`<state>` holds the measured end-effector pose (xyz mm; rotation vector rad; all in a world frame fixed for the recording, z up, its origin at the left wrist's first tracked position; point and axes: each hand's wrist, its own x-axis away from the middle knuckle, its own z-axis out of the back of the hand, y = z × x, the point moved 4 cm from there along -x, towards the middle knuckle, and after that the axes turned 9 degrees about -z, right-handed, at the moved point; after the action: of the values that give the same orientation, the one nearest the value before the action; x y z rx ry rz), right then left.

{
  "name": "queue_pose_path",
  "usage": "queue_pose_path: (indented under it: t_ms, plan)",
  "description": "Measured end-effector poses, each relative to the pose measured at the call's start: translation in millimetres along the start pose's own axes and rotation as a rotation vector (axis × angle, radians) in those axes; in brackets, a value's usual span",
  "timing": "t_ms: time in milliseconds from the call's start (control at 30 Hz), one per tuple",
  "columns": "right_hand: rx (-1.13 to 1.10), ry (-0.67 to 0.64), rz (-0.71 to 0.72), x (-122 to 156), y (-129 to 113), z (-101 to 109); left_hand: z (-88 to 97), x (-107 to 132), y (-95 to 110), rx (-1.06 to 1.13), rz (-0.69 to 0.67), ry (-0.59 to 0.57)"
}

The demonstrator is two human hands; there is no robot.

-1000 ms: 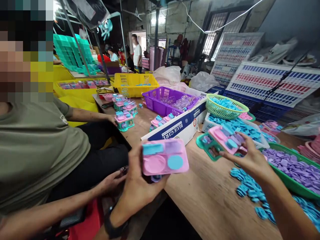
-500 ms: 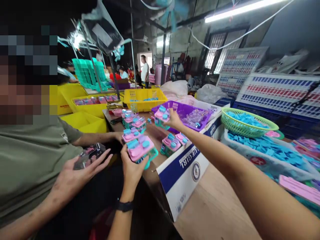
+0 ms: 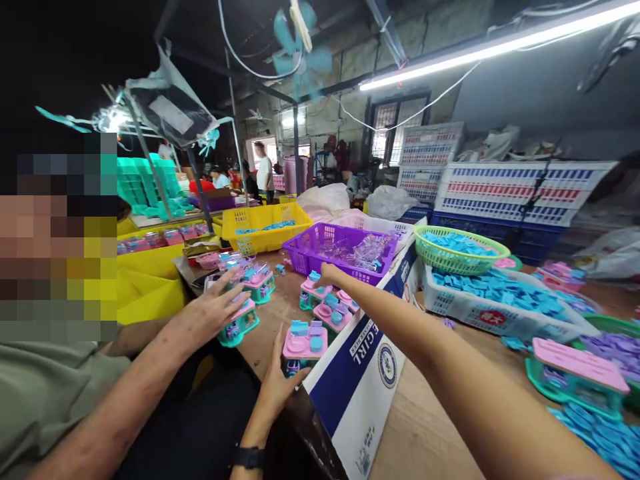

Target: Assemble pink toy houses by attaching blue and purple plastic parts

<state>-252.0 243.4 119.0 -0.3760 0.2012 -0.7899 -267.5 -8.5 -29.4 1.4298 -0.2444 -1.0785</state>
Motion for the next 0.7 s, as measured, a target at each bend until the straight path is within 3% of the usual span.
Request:
queue_pose_path:
  t_ms: [100, 167, 233, 333, 400, 467, 600, 700]
  plan:
    - [-0.023, 0.055, 0.022, 46, -3, 37, 21.7, -6, 30, -0.108, -0.098, 0.044]
    - [-0.108, 0.141, 0.138, 99, 5, 57, 37.9, -9, 52, -0.154, -0.151, 0.067]
    - [-0.27, 0.288, 0.292, 170, 26, 71, 43.0, -3, 75, -0.162, -0.202, 0.093]
    - [-0.477, 0.419, 0.326, 291, 72, 69, 22.5, 32, 110, -0.17, -0.373, 0.349]
    - [-0.52, 0.422, 0.214, 368, 100, 53, -12.9, 67, 131, -0.136, -0.451, 0.458]
    - [-0.5, 0.439, 0.065, 436, 127, 34, -61.7, 100, 150, -0.029, -0.459, 0.362]
    - [-0.404, 0.547, -0.298, 571, 183, 8, -174.0, 157, 192, 0.268, -0.468, -0.097]
    - [-0.326, 0.685, -0.604, 683, 209, 8, -247.3, 203, 227, 0.389, -0.526, -0.477]
